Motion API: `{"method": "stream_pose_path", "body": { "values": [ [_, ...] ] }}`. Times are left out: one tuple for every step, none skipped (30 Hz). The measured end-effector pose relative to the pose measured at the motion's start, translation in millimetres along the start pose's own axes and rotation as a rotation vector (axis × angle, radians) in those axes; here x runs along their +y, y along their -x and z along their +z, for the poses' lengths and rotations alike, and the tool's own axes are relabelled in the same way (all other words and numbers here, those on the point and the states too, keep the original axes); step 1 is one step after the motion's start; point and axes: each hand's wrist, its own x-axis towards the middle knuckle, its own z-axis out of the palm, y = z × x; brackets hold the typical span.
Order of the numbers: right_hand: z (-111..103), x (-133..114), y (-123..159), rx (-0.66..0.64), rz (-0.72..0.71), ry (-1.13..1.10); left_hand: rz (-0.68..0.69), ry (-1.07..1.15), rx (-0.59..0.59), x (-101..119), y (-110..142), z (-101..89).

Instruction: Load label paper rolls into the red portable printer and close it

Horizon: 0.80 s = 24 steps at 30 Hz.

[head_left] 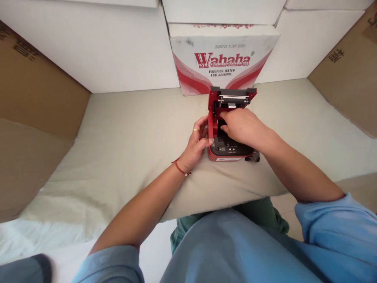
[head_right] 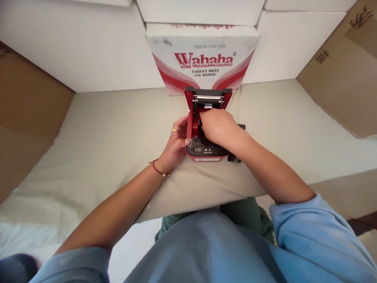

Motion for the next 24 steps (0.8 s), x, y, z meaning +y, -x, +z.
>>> {"method": "stream_pose_path", "body": {
  "values": [
    [-6,1,7,-0.012,0.016,-0.014,0.004,-0.005,-0.002,0,0,0.3],
    [-11,2,16,-0.007,0.035,-0.044,0.007,-0.009,-0.003,0,0,0.5],
    [-15,4,27,0.017,0.04,-0.093,0.011,-0.012,-0.003,1,0,0.6],
    [-18,6,39,0.057,0.018,-0.158,0.014,-0.013,-0.003,1,-1,0.6],
    [-19,9,52,0.112,-0.009,-0.22,0.017,-0.013,-0.005,0,-1,0.5],
    [-18,12,65,0.171,-0.041,-0.269,0.021,-0.011,-0.008,0,-1,0.4],
    [-16,15,78,0.225,-0.081,-0.303,0.022,-0.01,-0.009,-1,-1,0.3],
    [-11,18,91,0.266,-0.127,-0.326,0.022,-0.012,-0.009,-1,-1,0.4],
    [-5,20,103,0.294,-0.173,-0.34,0.021,-0.02,-0.004,-2,0,0.8],
    [2,22,113,0.311,-0.21,-0.343,0.022,-0.035,0.01,-1,2,1.6],
    [9,22,121,0.321,-0.234,-0.333,0.028,-0.064,0.037,0,4,2.7],
    [16,21,129,0.327,-0.245,-0.311,0.044,-0.11,0.075,3,7,4.3],
    [23,20,134,0.329,-0.249,-0.281,0.077,-0.17,0.127,6,11,6.3],
    [29,17,138,0.326,-0.248,-0.25,0.123,-0.26,0.187,11,15,8.5],
    [34,15,141,0.319,-0.243,-0.223,0.198,-0.373,0.239,16,20,10.7],
    [38,13,143,0.31,-0.237,-0.204,0.281,-0.482,0.263,21,24,13.1],
    [40,11,144,0.304,-0.233,-0.193,0.374,-0.565,0.272,26,29,15.4],
    [42,10,145,0.303,-0.231,-0.19,0.453,-0.631,0.254,30,33,17.6],
    [43,10,145,0.308,-0.234,-0.191,0.506,-0.695,0.208,33,37,19.7],
    [43,9,145,0.319,-0.243,-0.196,0.534,-0.752,0.149,35,40,21.6],
    [44,10,145,0.334,-0.259,-0.203,0.544,-0.804,0.079,37,43,23.5],
    [44,10,146,0.353,-0.278,-0.212,0.543,-0.846,0.018,38,46,25.1],
    [43,11,146,0.371,-0.294,-0.221,0.545,-0.876,-0.024,38,47,26.7],
    [43,11,147,0.39,-0.308,-0.227,0.551,-0.899,-0.045,39,48,28.2]
  ]
}}
